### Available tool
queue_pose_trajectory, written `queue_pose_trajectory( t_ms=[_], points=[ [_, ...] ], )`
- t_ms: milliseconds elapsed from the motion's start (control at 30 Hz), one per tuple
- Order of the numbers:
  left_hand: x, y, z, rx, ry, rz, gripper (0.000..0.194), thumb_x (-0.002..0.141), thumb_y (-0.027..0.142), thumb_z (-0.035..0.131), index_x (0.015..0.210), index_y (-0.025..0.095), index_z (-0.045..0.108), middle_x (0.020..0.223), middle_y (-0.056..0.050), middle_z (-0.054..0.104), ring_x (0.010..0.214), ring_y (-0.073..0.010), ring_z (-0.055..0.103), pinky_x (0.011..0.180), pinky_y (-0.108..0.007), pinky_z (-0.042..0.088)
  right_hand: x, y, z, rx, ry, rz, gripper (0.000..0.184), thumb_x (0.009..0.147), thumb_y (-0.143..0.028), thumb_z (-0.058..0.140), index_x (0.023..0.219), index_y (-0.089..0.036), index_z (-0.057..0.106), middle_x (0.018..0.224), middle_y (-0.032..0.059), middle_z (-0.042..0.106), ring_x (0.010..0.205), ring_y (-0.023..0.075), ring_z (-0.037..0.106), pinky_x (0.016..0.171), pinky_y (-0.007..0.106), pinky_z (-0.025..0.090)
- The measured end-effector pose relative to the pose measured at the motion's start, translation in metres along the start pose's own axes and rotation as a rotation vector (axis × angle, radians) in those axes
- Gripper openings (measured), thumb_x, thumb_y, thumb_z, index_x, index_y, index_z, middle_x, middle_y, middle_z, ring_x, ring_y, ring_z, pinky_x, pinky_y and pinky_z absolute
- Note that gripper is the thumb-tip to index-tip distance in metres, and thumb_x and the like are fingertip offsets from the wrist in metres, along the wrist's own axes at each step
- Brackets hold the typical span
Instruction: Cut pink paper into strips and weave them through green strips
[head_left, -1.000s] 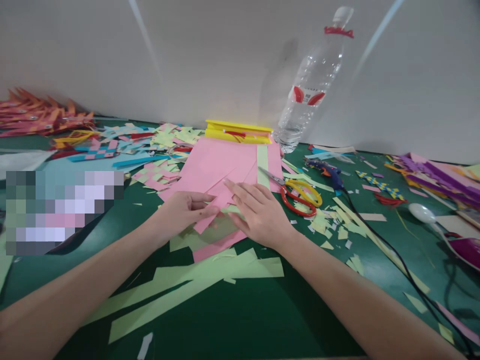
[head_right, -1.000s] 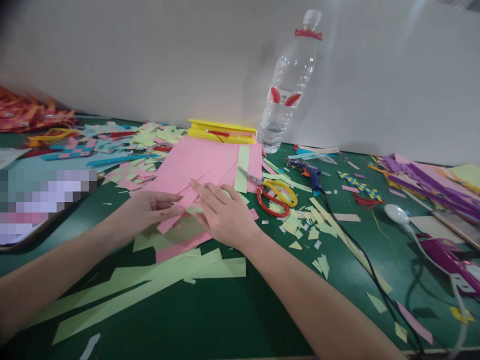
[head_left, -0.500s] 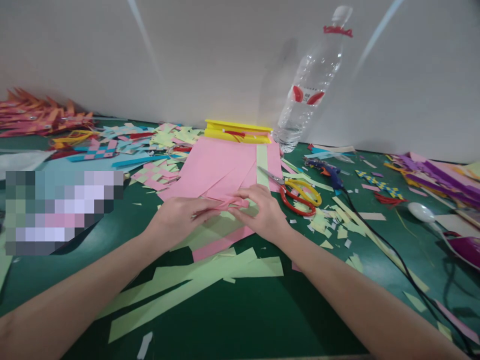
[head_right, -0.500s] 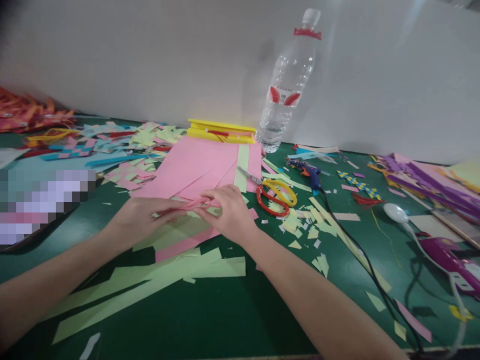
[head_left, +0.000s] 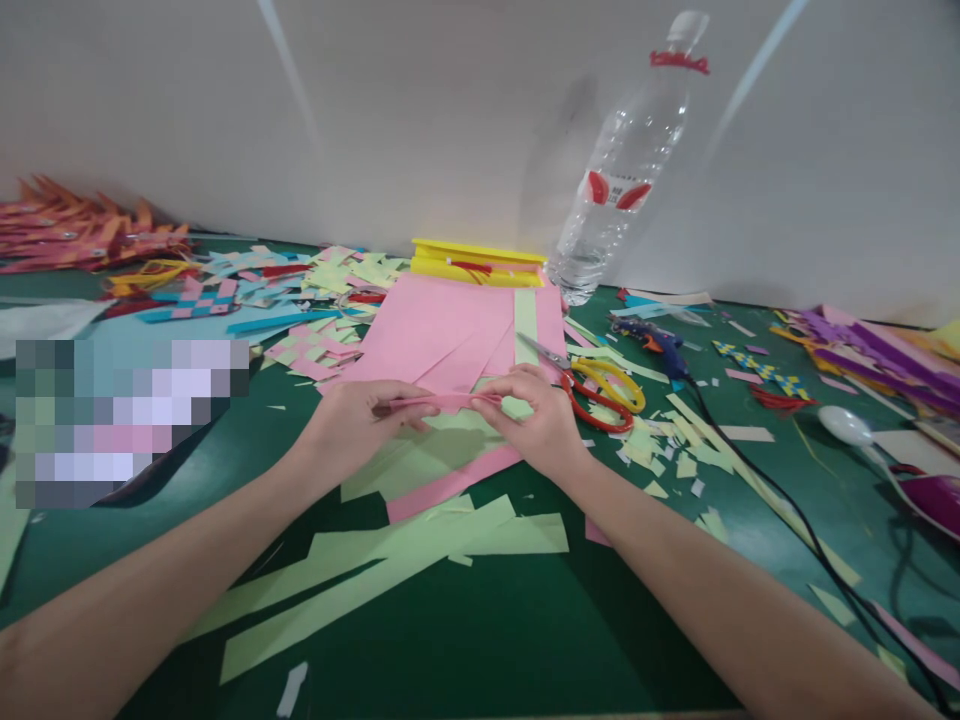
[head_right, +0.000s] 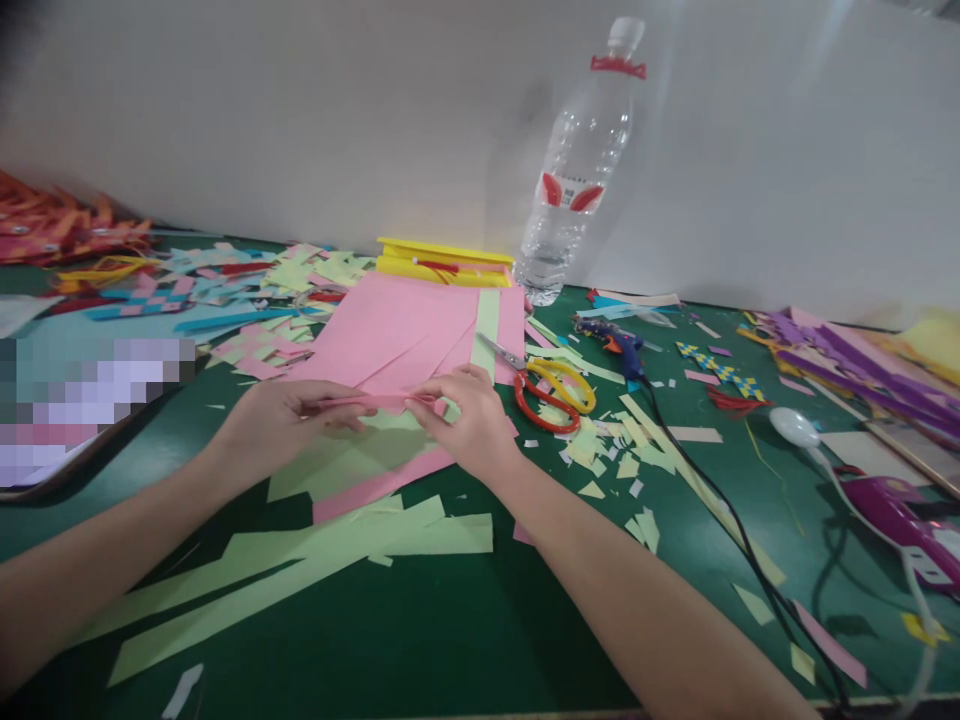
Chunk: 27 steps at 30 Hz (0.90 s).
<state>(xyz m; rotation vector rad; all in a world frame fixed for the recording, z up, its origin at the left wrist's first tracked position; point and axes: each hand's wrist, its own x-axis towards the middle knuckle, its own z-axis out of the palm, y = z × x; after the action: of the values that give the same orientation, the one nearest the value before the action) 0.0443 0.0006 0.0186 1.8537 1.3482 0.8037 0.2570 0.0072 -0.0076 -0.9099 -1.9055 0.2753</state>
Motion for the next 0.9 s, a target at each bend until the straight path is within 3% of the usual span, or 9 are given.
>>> queue_pose_trajectory(
  t_ms=[300,567,767,900],
  points=[
    [0.0030,-0.0003,-0.0001,-0.131,-0.011,-0.055,0.027,0.072,0.042,0.066,0.086,0.020,0.072,0.074,-0.003,0.075,0.074,-0.0211,0.072,0.074,-0.029,0.056,0.0000,0.0008,0.0007,-0.023,0.016,-0.009,0.006,0.080,-0.024,0.069,0.075,-0.022,0.066,0.071,-0.0009,0.073,0.059,0.0138,0.061,0.087,0.039,0.044],
    [0.0040,-0.0043,0.0002,-0.155,0.017,-0.049,0.025,0.072,0.039,0.066,0.087,0.020,0.072,0.075,-0.004,0.075,0.074,-0.0211,0.072,0.075,-0.031,0.057,-0.0003,-0.0007,0.0007,0.017,0.003,0.023,0.005,0.079,-0.023,0.070,0.075,-0.021,0.067,0.076,-0.0006,0.075,0.065,0.0140,0.066,0.097,0.042,0.042],
    [0.0050,-0.0056,-0.0016,-0.180,0.029,-0.053,0.025,0.072,0.039,0.067,0.087,0.020,0.073,0.075,-0.004,0.076,0.073,-0.0205,0.072,0.074,-0.031,0.058,0.0007,-0.0022,-0.0024,0.139,-0.010,0.186,0.009,0.075,-0.029,0.073,0.076,-0.021,0.069,0.079,0.0022,0.074,0.079,0.0187,0.067,0.083,0.037,0.050],
    [0.0053,-0.0050,-0.0023,-0.171,0.039,-0.042,0.022,0.073,0.037,0.066,0.085,0.020,0.073,0.073,-0.003,0.076,0.072,-0.0203,0.072,0.074,-0.031,0.058,0.0019,-0.0036,-0.0041,0.193,-0.011,0.295,0.011,0.075,-0.031,0.073,0.076,-0.020,0.070,0.077,0.0026,0.073,0.075,0.0178,0.067,0.072,0.032,0.052]
  ],
)
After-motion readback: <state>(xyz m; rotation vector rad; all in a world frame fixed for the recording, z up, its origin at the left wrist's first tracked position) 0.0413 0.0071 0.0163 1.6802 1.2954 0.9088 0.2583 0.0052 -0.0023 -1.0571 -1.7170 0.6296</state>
